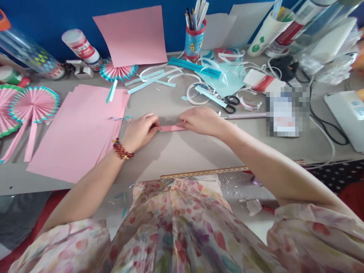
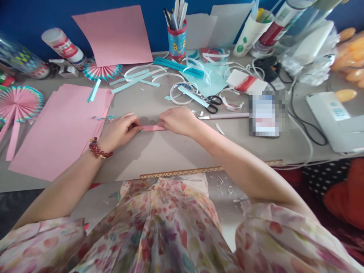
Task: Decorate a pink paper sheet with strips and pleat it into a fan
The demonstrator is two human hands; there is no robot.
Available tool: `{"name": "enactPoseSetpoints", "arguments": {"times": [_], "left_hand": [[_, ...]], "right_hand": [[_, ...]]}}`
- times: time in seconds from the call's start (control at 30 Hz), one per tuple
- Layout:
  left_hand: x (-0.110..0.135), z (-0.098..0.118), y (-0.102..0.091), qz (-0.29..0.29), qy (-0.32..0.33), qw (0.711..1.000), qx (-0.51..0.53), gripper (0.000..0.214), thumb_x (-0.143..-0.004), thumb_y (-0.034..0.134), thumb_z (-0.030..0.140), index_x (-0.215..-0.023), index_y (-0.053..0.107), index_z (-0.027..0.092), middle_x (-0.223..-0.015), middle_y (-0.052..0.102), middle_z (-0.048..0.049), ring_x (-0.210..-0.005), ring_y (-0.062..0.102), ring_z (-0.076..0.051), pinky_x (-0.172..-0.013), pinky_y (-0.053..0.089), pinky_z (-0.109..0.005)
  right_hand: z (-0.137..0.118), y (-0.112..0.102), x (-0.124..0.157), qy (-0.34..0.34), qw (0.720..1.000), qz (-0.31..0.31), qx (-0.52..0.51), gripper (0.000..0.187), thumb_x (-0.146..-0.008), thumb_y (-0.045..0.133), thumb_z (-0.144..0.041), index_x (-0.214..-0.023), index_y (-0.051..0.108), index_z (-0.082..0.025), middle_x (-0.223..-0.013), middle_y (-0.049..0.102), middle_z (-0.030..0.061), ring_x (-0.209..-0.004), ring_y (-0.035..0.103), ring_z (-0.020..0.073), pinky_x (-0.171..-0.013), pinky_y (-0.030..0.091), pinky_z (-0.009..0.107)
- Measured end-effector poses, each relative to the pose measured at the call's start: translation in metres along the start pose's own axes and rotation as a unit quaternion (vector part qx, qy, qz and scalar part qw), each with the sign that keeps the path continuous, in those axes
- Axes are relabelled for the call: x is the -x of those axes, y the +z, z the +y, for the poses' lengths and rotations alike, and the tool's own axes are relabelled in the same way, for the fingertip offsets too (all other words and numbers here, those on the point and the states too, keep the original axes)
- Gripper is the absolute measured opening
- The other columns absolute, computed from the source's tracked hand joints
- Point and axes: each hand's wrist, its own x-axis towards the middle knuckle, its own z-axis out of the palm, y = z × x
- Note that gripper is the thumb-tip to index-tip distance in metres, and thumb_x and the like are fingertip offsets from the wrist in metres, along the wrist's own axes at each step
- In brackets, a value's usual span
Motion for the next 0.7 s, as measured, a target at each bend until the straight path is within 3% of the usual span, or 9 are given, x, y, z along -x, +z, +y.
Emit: {"name": "enactPoseSetpoints", "arguments": {"times": [0.7], "left_hand": [[0.000, 0.002, 0.000, -0.002, -0.013, 1.000, -0.003, 0.011, -0.092, 0.054, 0.031, -0.091, 0.059, 0.021, -0.095, 0.064, -0.0035, -0.080, 0.061, -0.018, -0.067, 0.041, -0.028]], "right_hand": [[0.004, 0.014, -0.001, -0.013, 1.000, 0.023, 0.009, 0.032, -0.100, 0.045, -0.038, -0.102, 0.068, -0.015, -0.105, 0.070, 0.0124, -0.097, 0.063, 0.0256, -0.072, 0.036, 0.030]]}}
